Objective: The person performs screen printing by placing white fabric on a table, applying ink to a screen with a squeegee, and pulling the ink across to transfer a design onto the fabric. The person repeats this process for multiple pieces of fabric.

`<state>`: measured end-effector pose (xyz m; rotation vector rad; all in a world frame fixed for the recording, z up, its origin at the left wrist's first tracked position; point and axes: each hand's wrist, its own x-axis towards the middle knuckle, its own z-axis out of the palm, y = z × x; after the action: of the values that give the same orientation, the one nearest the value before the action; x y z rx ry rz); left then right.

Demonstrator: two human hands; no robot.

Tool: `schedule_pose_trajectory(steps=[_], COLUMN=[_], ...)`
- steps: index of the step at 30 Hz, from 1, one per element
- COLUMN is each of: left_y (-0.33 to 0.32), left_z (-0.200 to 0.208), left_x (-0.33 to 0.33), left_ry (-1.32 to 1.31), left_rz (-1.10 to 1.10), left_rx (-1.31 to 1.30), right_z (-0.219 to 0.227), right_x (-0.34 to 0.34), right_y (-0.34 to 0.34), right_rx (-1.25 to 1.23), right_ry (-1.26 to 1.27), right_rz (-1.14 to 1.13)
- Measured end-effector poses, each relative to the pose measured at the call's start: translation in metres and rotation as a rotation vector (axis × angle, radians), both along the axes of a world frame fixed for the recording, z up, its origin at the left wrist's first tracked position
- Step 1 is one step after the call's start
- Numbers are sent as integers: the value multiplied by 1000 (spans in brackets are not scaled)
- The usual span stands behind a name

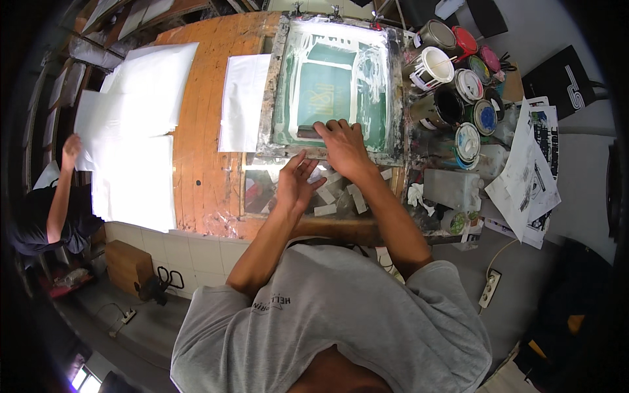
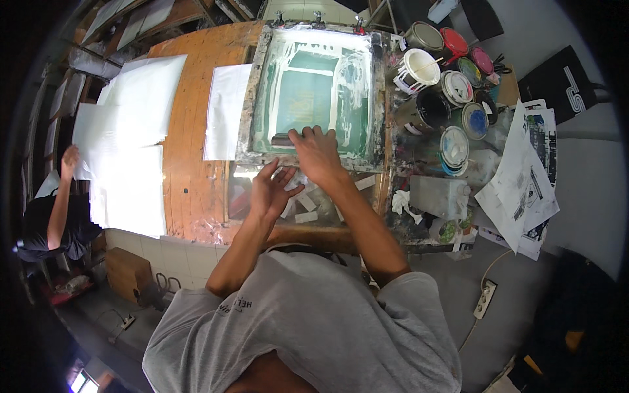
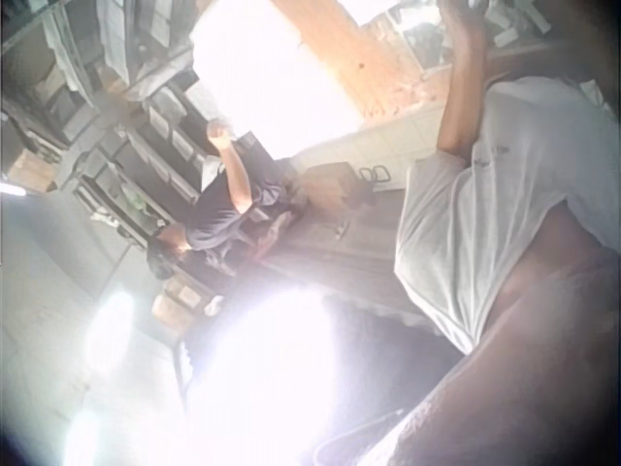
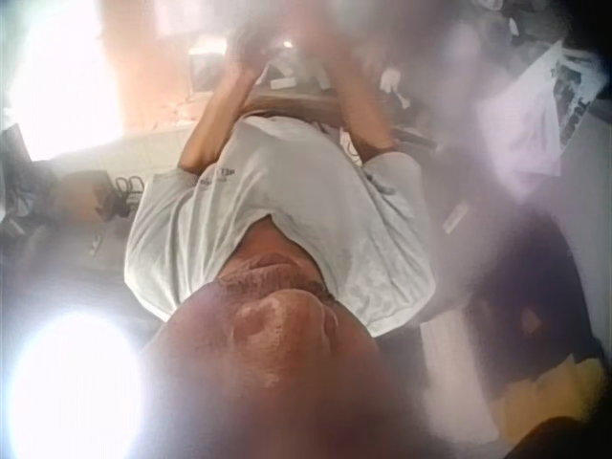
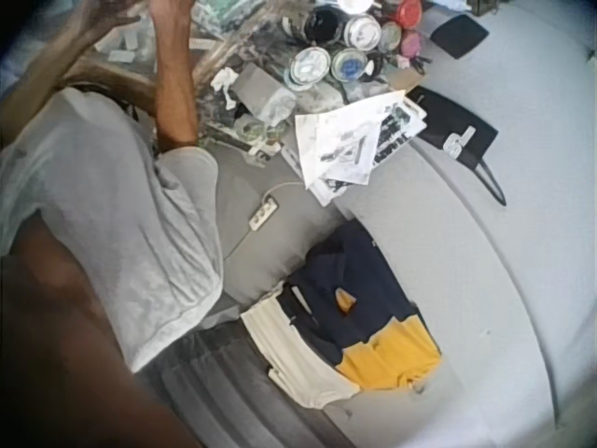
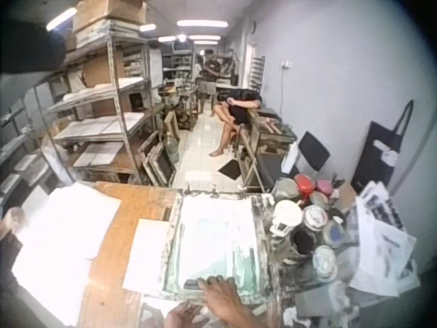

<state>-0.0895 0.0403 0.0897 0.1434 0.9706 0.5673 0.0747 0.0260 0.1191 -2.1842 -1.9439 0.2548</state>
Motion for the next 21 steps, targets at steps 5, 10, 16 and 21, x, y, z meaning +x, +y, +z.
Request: schedule_pose_trajectory(steps=[5, 10, 16, 21], left_y=[0, -2, -4, 0], left_z=[-47, -60, -45, -43], left_x=[9, 9, 7, 9], left_ry=[144, 135, 168, 196], left_rz=[128, 83, 45, 32], left_rx=[-93, -9, 9, -18], right_z=[-33, -58, -80, -70], right_x=[-15, -28, 23, 82], right_y=[-10, -11, 60, 145], right_rx=[28, 216, 189, 46], right_ry=[102, -134, -129, -23], right_rz=[-41, -23, -43, -116])
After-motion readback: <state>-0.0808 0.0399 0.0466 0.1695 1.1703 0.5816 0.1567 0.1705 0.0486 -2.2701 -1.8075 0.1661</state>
